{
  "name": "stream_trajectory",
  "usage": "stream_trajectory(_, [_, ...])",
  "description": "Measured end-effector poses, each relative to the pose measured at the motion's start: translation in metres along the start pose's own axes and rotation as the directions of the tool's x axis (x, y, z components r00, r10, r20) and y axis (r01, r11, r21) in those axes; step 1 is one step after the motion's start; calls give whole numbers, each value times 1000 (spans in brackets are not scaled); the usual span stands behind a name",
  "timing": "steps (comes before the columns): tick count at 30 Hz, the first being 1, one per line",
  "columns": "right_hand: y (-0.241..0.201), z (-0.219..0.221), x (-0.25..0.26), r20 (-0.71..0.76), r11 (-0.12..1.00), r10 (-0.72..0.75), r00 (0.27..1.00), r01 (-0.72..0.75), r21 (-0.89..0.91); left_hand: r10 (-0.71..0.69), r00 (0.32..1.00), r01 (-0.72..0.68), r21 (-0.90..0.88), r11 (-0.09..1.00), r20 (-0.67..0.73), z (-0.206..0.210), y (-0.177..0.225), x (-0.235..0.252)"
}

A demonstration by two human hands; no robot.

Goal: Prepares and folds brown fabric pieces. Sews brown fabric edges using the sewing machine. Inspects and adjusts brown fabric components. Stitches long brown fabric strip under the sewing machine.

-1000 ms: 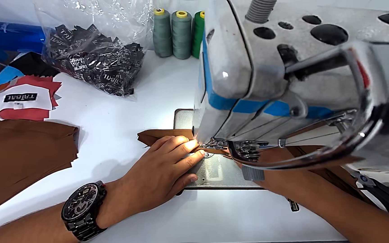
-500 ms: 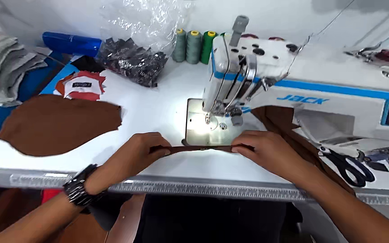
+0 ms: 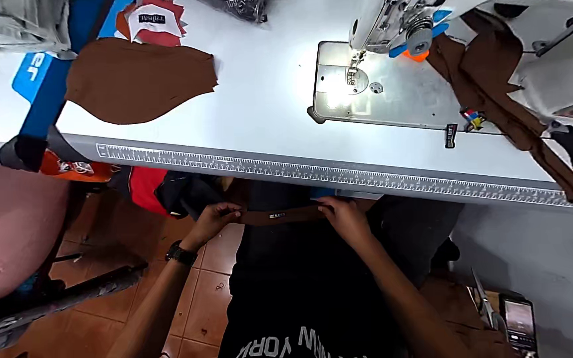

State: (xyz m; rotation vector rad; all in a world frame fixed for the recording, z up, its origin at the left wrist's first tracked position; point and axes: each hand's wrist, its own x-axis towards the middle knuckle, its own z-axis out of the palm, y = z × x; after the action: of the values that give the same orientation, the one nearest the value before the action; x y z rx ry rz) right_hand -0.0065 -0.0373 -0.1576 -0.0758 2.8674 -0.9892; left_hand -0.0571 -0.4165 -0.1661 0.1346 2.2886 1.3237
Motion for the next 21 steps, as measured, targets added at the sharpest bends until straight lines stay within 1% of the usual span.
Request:
stream_trajectory(1, [-1,-6,-3,-16,996,-12,1000,11,-89,11,1000,-9,110,994,-18,-2,0,2])
stream_trajectory(2, [-3,-19,-9,-31,990,-15,999,11,-141,43,998,-30,245,969,-44,-6,2,3])
stream_trajectory(3, [-3,-38,-17,-47,989,-4,999,-3,-151,90,993,-56,371,927,-75,-11,6,3])
stream_trajectory(4, [-2,-60,-28,-65,989,25,998,-34,-143,135,986,-76,453,888,-98,-17,12,1])
stream_trajectory(5, [2,-82,-42,-94,987,61,994,-75,-143,161,981,-89,488,868,-107,-21,22,-3])
stream_trajectory(7, [15,-117,-68,-192,975,94,977,-130,-182,216,969,-131,495,859,-119,-22,46,-11])
stream_trajectory(9, [25,-127,-89,-255,960,84,963,-147,-238,264,953,-169,464,869,-147,-13,64,-16])
stream_trajectory(11, [27,-116,-105,-246,958,77,966,-140,-252,303,943,-216,439,872,-138,5,79,-16])
stream_trajectory(14, [21,-94,-121,-220,964,91,971,-141,-227,380,925,-339,390,856,-30,32,100,-18])
stream_trajectory(16, [14,-82,-115,-220,969,116,969,-159,-188,492,870,-476,334,813,41,40,115,-22])
stream_trajectory(17, [11,-78,-104,-200,970,147,969,-181,-163,559,828,-546,298,783,45,39,126,-25])
stream_trajectory(18, [9,-74,-86,-160,963,203,966,-227,-146,624,781,-602,286,746,17,35,138,-26])
stream_trajectory(19, [10,-70,-64,-114,944,281,953,-296,-147,683,730,-639,320,700,-37,29,149,-24])
stream_trajectory(20, [14,-63,-38,-84,910,370,925,-379,-168,736,670,-651,398,646,-100,22,158,-17])
stream_trajectory(21, [24,-52,-12,-69,866,458,886,-462,-192,780,609,-634,502,588,-144,16,165,-4])
